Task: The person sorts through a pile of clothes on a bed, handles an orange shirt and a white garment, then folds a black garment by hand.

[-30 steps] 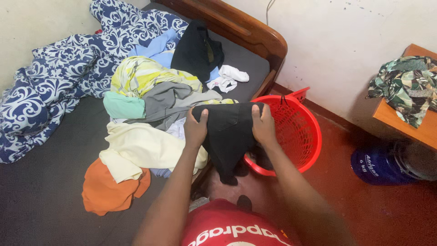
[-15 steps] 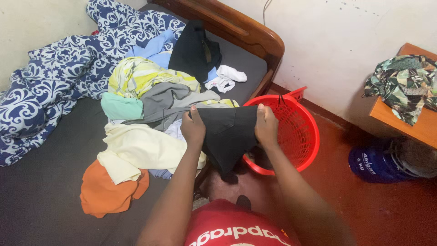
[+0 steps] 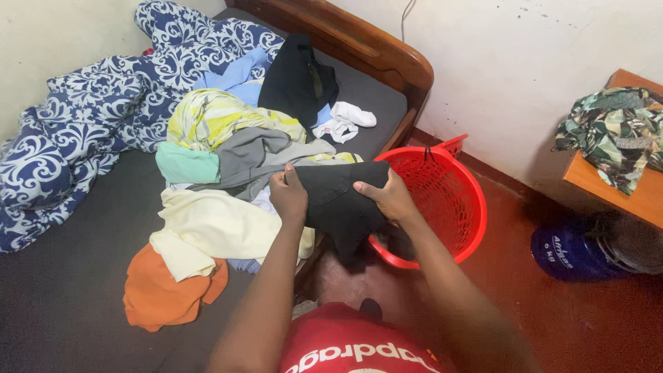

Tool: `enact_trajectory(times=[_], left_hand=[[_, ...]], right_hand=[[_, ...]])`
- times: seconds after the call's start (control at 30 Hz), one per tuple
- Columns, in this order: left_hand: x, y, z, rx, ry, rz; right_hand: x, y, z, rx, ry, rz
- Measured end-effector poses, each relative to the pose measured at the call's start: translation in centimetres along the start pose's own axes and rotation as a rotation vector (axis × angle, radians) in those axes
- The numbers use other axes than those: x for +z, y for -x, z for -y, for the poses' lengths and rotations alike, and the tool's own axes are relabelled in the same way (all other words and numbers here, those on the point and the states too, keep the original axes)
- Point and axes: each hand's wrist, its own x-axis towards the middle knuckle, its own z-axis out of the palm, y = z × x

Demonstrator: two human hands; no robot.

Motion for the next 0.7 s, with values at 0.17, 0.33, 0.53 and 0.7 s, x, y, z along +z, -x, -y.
enact_trajectory(times=[0.17,0.33,0.53,0.7], left_hand=[[-0.1,-0.1,0.6,0.152,-0.028,-0.052],[-0.9,0.6,-2.8,0.713,-0.339,0.029],[-1.0,1.0,-7.2,0.688,-0.461,0.489],[-0.7,1.0,-7.6,0.566,-0.523,0.684]], right_hand=[[0.3,-0.1,0.0,-0.017,-0.09,0.029],[0.3,-0.5,-0.4,-0.057,0.044,0.03],[0.7,0.1,-0.1,-0.149,0.046,0.097],[0.5,0.7,0.0,-0.102,0.083,0.087]])
